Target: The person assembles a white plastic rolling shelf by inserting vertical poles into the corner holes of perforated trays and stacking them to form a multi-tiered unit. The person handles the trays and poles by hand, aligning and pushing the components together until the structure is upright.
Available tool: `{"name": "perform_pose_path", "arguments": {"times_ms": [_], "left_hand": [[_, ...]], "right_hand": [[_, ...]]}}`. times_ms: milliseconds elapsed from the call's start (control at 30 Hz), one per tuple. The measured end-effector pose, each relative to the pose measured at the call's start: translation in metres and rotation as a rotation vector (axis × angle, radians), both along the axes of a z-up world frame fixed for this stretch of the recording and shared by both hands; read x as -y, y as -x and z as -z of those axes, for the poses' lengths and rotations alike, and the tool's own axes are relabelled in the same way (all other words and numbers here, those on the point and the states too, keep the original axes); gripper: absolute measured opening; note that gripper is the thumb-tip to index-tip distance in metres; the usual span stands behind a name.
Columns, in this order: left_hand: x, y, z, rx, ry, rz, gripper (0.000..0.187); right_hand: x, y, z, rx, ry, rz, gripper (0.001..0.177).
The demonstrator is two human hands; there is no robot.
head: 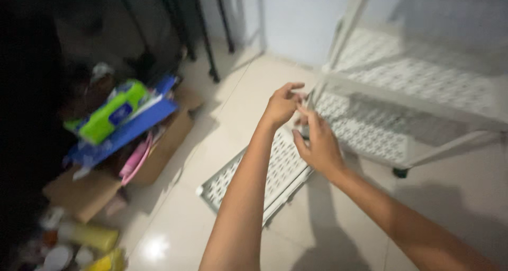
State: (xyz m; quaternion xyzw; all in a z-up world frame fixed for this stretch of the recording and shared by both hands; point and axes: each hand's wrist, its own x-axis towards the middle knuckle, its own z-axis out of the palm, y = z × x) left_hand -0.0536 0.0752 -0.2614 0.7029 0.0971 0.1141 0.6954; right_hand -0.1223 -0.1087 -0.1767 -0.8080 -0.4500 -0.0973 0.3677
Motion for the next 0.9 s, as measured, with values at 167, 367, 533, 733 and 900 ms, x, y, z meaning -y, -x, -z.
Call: {"name": "perform_pose_path", "arguments": {"times_ms": [167, 367, 533, 733, 900], "left_hand": [[-0.042, 0.061, 0.06, -0.792, -0.784, 0.263, 0.055], [-0.073, 0.124, 0.065, -1.222, -0.675, 0.044, 0.039], [-0.08, 0.138, 0.048, -1.288, -0.768, 0.086, 0.038], [-0.076, 0.132, 0.042, -1.218, -0.808, 0.098, 0.039], [-0.072, 0.125, 0.035, -1.181, -0.852, 0.096, 0.039]], "right_hand": [[0.0, 0.02, 0.094, -0.134, 0.675, -0.395, 0.053], [-0.003, 0.031, 0.164, -0.05, 0.912, -0.54, 0.075], [-0.02, 0.037, 0.194, 0.07, 1.33, -0.567, 0.059], [-0.02, 0.031, 0.205, -0.079, 1.33, -0.519, 0.043], [-0.01, 0.027, 0.211, -0.059, 1.105, -0.546, 0.045]]}}
